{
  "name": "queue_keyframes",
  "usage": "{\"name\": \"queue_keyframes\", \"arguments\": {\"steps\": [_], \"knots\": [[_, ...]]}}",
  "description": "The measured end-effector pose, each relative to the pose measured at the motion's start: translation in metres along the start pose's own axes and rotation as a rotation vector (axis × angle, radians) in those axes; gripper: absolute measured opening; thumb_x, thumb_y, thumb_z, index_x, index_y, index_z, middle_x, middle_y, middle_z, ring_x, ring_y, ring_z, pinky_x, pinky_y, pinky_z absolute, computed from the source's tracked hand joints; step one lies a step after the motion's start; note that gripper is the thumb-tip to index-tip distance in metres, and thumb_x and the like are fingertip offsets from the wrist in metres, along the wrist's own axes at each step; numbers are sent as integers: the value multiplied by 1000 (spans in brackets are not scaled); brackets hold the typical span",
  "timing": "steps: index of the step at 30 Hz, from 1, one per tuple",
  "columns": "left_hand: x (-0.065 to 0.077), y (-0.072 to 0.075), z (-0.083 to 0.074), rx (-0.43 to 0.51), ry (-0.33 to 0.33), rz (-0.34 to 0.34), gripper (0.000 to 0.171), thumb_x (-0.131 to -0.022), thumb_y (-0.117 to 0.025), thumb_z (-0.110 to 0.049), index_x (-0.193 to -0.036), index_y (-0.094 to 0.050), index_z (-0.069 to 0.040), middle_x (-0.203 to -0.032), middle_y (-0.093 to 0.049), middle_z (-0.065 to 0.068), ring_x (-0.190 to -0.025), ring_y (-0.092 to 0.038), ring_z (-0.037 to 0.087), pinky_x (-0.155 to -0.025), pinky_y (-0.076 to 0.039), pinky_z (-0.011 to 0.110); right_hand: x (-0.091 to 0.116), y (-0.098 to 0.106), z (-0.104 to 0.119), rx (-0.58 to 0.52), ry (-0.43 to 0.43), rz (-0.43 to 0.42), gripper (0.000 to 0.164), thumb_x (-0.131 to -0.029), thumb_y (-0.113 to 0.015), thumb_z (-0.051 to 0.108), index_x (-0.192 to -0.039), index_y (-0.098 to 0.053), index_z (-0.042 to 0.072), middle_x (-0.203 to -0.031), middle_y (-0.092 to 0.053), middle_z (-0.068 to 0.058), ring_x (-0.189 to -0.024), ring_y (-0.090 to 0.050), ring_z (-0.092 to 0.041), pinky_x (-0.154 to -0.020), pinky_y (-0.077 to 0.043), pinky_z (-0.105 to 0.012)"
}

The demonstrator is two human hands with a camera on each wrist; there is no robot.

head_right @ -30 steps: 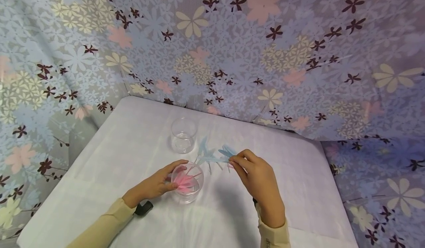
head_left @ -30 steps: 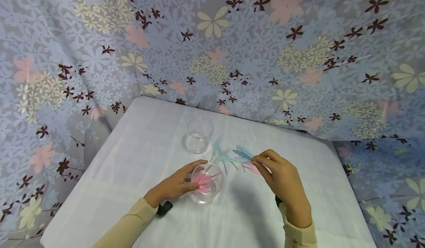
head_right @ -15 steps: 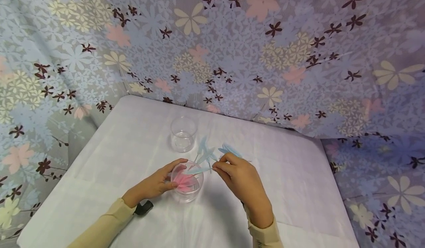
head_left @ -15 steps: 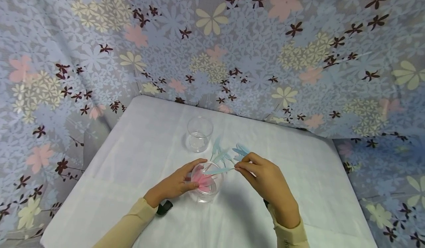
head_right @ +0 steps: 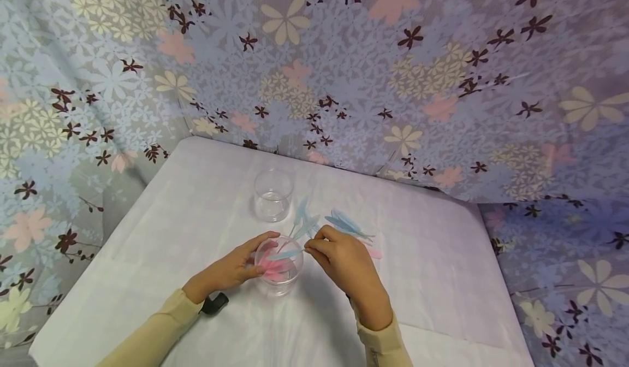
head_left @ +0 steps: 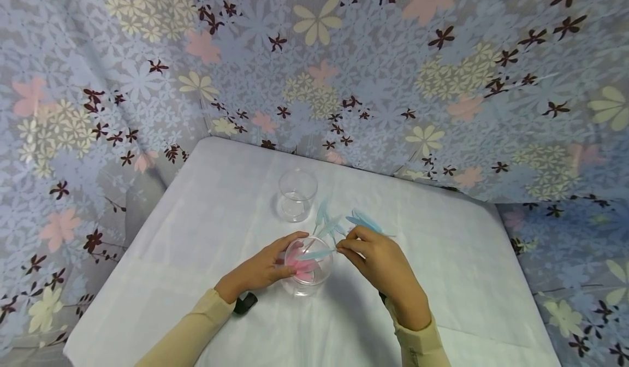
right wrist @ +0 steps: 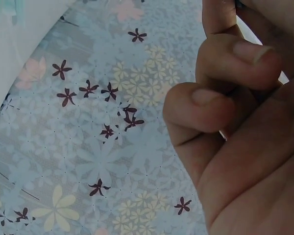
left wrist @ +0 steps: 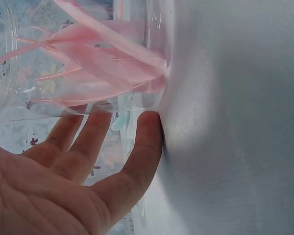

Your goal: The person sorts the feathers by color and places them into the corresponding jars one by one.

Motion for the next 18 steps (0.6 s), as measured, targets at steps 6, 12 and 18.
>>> {"name": "queue_keyframes", "arguments": {"steps": [6,12,18], "knots": [[-1,1,-2,-9,-3,-3,72,-98,-66,-26,-156,-26,-40,-160,-31,-1,-142,-42,27,-106,-45,50,-1,-1,-2,6,-11,12,12,-81,-85,13,-91,-79,15,-86,-59,9,-65,-53,-2,-57,-46,-19],[-1,0,-2,-3,-25,-1,72,-98,-65,-24,-157,-26,-38,-160,-31,-1,-142,-42,27,-105,-45,51,7,20,-23,-87,-82,-58,15,-82,-83,7,-95,-79,14,-91,-64,9,-68,-53,-1,-61,-43,-16],[-1,1,-2,-9,-41,-7,71,-99,-65,-25,-157,-26,-37,-159,-33,1,-140,-43,30,-104,-46,51,24,23,-92,-61,-310,-136,13,-88,-78,9,-100,-80,10,-93,-68,5,-62,-40,-6,-56,-34,-21]]}}
Point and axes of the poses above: each hand's wrist, its own x-axis away from the middle knuckle, its own y-axis out of the back of the hand, z = x × y, the point moved 9 cm from there along -x, towards the middle knuckle
